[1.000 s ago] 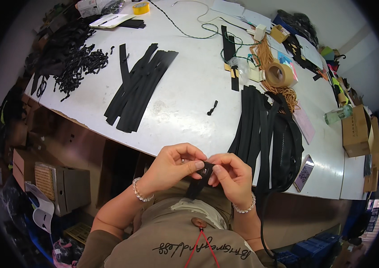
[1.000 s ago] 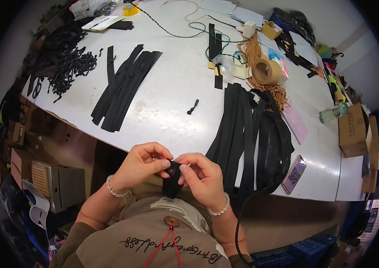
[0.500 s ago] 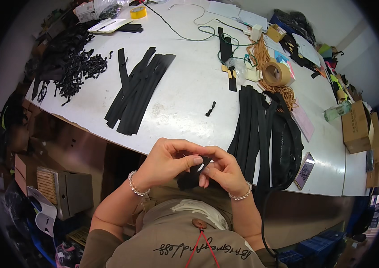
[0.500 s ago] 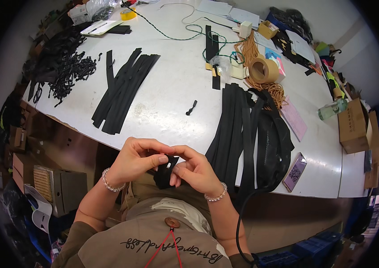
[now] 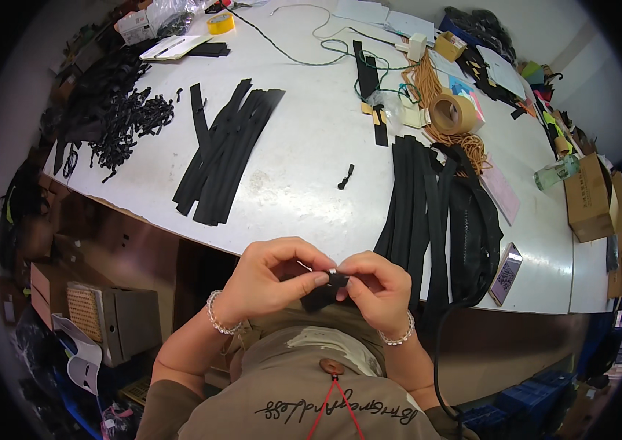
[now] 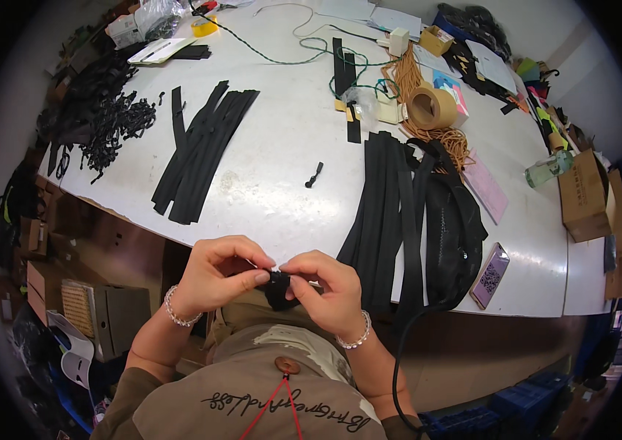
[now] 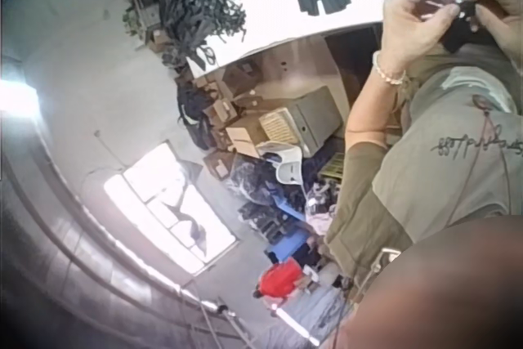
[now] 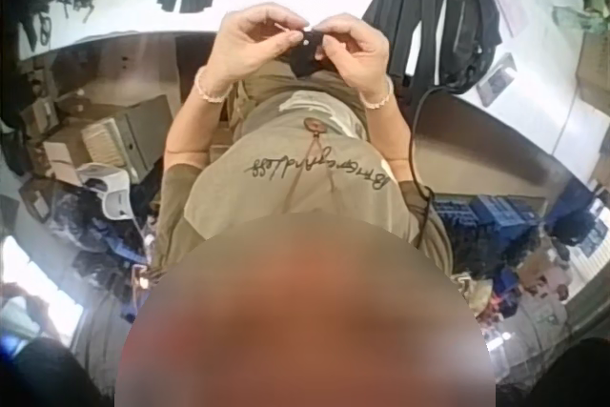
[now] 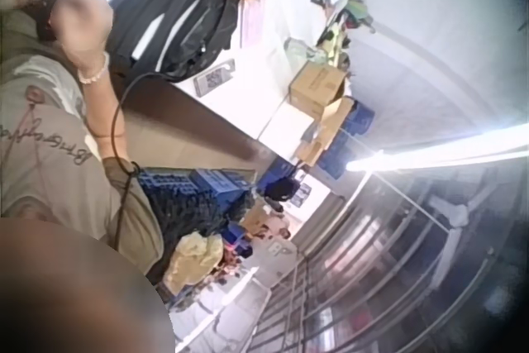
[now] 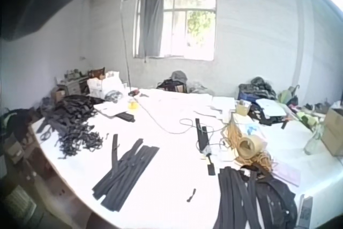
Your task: Manually assembling sliders and stops onto zipper tapes in a workshop environment.
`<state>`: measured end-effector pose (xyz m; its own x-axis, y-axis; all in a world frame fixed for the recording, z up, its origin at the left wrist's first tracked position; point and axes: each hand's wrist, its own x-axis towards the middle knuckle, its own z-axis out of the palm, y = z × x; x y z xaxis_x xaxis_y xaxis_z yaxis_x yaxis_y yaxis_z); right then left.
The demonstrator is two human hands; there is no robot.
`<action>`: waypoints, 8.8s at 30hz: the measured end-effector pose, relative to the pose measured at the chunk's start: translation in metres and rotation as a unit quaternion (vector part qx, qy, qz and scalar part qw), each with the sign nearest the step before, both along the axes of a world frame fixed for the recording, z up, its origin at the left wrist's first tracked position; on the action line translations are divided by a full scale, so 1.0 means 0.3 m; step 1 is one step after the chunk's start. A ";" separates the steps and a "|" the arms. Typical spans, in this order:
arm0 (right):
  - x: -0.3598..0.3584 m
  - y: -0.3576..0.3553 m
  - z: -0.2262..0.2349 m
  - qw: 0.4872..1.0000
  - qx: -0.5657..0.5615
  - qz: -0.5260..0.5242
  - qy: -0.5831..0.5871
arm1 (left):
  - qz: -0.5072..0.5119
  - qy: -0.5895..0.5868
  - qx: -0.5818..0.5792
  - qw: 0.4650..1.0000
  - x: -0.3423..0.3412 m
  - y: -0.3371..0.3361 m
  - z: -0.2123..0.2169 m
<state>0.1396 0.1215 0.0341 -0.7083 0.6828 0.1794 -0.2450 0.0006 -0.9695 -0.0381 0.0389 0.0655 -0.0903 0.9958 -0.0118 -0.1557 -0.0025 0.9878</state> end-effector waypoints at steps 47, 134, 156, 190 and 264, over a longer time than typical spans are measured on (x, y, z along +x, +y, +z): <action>0.082 -0.204 -0.453 0.845 -0.460 -0.268 -0.052 | 0.122 -0.148 -0.286 0.939 0.235 -0.047 -0.525; 0.113 -0.211 -0.346 0.852 -0.505 -0.113 0.079 | 0.117 -0.106 -0.113 0.981 0.238 -0.102 -0.453; 0.124 -0.192 -0.356 0.796 -0.590 -0.095 0.096 | 0.107 -0.185 -0.221 0.951 0.242 -0.092 -0.458; 0.090 -0.170 -0.420 0.745 -0.629 -0.217 0.036 | 0.117 -0.216 -0.279 0.928 0.258 -0.040 -0.554; -0.017 0.039 0.025 0.996 0.071 0.039 0.038 | -0.137 -0.052 -0.056 0.988 -0.013 0.125 0.052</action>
<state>0.1346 0.1332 0.0414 -0.7388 0.5902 0.3254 -0.3227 0.1140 -0.9396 -0.0421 0.0763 0.0812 0.1899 0.9747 -0.1178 -0.2361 0.1618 0.9582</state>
